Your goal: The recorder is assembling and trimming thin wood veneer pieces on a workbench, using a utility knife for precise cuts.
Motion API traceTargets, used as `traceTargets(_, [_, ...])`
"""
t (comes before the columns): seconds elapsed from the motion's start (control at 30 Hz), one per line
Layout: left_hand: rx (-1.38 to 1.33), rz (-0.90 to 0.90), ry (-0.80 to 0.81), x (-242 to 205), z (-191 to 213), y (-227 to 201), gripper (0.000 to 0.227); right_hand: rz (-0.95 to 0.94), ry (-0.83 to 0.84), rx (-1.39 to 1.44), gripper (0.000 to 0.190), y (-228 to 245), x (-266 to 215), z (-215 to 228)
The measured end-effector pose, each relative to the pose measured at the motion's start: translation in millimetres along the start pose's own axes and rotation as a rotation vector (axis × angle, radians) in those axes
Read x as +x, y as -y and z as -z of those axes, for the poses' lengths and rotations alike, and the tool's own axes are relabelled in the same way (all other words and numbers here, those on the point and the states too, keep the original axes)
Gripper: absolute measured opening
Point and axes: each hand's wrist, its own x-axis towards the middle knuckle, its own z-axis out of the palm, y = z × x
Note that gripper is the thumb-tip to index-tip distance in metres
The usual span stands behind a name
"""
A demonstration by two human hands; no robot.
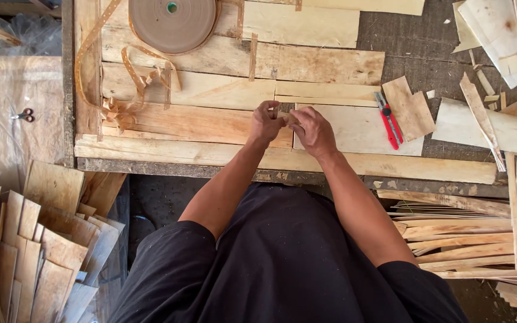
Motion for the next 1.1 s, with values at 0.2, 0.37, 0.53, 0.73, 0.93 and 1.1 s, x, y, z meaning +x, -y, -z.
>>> traceTargets(0.2, [0.349, -0.108, -0.131, -33, 16, -48, 0.042, 0.066, 0.019, -0.303, 0.031, -25, 18, -21])
traceTargets(0.37, [1.067, -0.65, -0.125, -41, 37, 1, 0.028, 0.075, -0.033, -0.384, 0.026, -22, 35, -26])
traceTargets(0.53, [1.388, -0.755, -0.02, -42, 42, 36, 0.053, 0.076, -0.027, -0.385, 0.022, -36, 40, -50])
traceTargets(0.73, [1.46, -0.684, 0.136, -52, 37, 2, 0.062, 0.105, -0.044, -0.451, 0.019, -25, 42, -46])
traceTargets(0.93, [1.494, -0.691, 0.189, -51, 36, -2, 0.062, 0.093, -0.117, -0.436, 0.035, -43, 35, -57])
traceTargets(1.1, [1.509, -0.681, 0.168, -51, 33, -1, 0.06, -0.199, -0.198, -0.207, 0.021, -71, 5, -73])
